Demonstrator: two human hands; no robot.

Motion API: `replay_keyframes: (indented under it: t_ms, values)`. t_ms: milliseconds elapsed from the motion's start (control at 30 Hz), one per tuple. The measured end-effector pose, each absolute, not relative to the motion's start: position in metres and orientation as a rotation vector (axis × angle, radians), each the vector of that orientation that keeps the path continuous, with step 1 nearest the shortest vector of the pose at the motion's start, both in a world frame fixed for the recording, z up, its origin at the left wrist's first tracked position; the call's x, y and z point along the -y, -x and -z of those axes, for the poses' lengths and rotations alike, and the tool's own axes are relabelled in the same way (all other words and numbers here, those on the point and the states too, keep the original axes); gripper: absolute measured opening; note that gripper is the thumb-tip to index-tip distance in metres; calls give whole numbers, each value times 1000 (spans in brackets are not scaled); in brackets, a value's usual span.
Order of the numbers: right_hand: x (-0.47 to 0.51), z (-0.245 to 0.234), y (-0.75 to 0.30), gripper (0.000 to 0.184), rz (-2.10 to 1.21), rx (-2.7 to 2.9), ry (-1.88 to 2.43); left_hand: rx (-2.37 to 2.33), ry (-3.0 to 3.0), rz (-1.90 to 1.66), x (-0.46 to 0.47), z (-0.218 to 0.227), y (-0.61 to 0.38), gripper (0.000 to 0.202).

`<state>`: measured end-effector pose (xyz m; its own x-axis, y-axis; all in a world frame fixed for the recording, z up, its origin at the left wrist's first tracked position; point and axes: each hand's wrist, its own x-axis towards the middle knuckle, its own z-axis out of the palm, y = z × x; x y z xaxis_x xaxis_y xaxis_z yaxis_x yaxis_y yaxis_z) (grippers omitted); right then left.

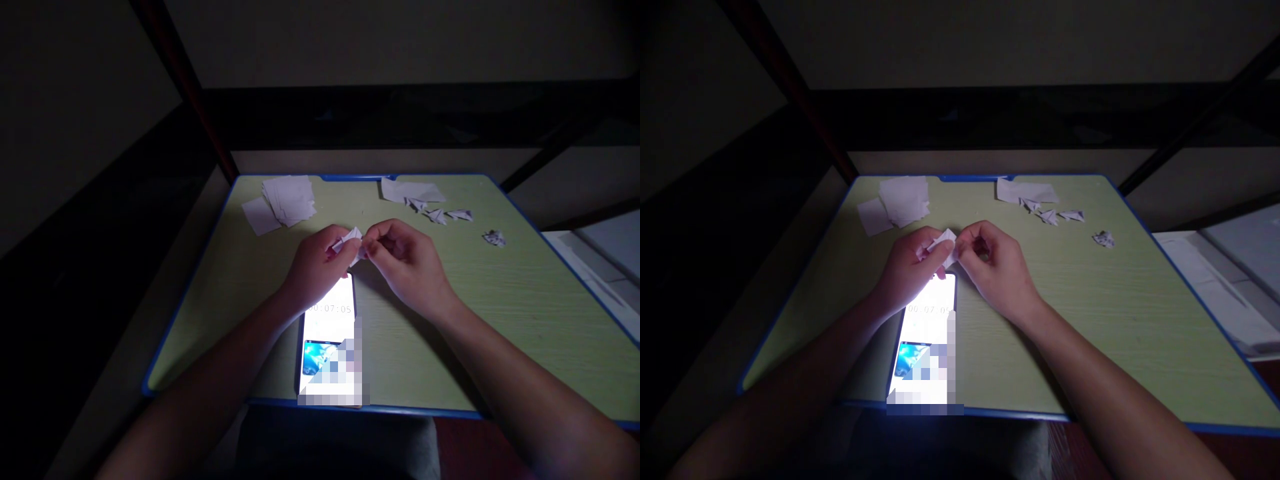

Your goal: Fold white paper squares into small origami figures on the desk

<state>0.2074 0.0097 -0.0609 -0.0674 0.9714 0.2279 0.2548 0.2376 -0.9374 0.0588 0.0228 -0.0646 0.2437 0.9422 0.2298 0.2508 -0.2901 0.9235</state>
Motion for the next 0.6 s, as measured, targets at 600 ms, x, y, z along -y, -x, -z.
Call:
replay_keyframes:
  t_ms: [600]
  values:
    - [-10, 60, -204, 16, -1114, 1438, 1066, -1041, -1568, -1188, -29, 73, -55, 11]
